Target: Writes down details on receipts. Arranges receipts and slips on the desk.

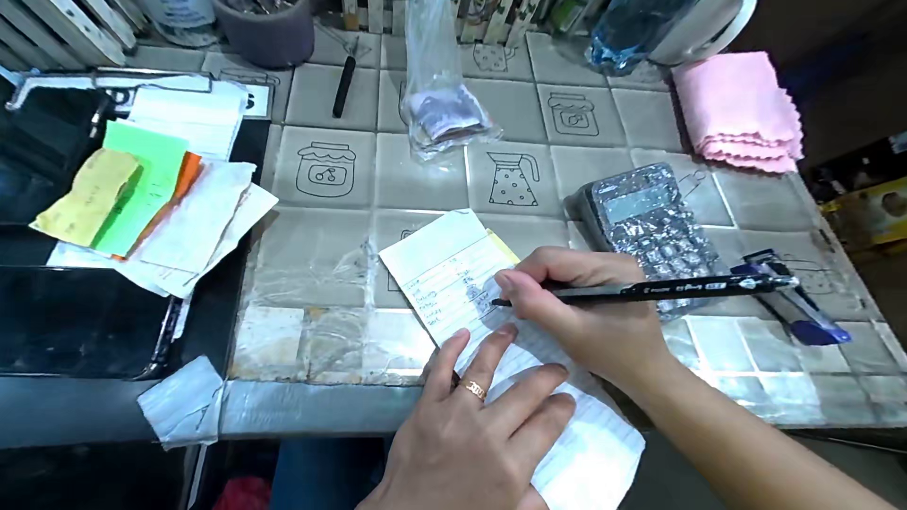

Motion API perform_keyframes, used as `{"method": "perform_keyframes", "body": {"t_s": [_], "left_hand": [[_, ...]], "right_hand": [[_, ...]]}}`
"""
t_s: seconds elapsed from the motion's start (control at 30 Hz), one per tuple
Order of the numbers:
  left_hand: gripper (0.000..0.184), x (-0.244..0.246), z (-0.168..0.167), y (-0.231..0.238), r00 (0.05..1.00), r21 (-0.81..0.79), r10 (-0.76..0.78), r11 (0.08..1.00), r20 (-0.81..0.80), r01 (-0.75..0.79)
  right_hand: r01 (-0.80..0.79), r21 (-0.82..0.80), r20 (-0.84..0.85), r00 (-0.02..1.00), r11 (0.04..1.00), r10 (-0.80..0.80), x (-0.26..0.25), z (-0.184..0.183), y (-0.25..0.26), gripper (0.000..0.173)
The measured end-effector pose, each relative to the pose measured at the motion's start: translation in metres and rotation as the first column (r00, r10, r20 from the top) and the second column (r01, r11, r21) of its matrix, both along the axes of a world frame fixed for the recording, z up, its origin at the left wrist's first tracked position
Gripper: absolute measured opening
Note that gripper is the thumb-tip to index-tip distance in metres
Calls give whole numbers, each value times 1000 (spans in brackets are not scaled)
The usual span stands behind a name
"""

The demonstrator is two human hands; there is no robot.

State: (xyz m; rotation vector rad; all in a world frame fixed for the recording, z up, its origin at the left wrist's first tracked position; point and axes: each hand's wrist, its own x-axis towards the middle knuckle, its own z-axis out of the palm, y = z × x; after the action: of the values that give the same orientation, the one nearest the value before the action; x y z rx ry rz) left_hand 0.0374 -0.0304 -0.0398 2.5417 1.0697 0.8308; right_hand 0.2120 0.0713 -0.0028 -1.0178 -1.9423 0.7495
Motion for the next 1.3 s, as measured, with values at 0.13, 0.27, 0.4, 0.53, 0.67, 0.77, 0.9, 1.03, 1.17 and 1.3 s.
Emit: {"method": "perform_keyframes", "body": {"t_s": [0.13,0.27,0.4,0.53,0.67,0.77,0.9,1.03,1.17,1.3], "left_hand": [[49,0,0,-1,1000,0,5,1000,-12,-5],[49,-1,1,-1,1000,-1,6,1000,-15,-6],[49,-1,0,-1,1000,2,2,1000,-20,-2],[49,-1,0,0,1000,13,6,1000,-14,-6],[47,0,1,0,1000,10,12,1000,-3,-12],[47,0,1,0,1000,15,12,1000,-10,-12],[49,-1,1,0,1000,12,8,1000,-24,-7],[50,-1,1,0,1000,17,10,1000,-24,-9],[49,0,2,0,1000,11,8,1000,-18,-7],[49,0,2,0,1000,12,11,1000,-15,-11]], "right_hand": [[12,-31,-1,1000,999,-12,0,1,-1,22],[17,-19,-4,1000,1000,-17,0,1,-1,23],[21,-50,-52,998,999,-23,1,1,0,22],[-29,-28,-49,998,999,28,0,1,0,21],[-34,-9,-39,999,999,34,0,-1,1,21],[-21,-13,-15,1000,1000,20,0,0,1,21],[-17,-19,-16,1000,1000,17,0,0,1,23],[-9,-37,-44,999,999,8,1,0,1,22],[-27,-26,-41,999,999,26,0,0,2,22],[-35,-16,-22,999,999,35,0,0,1,23]]}}
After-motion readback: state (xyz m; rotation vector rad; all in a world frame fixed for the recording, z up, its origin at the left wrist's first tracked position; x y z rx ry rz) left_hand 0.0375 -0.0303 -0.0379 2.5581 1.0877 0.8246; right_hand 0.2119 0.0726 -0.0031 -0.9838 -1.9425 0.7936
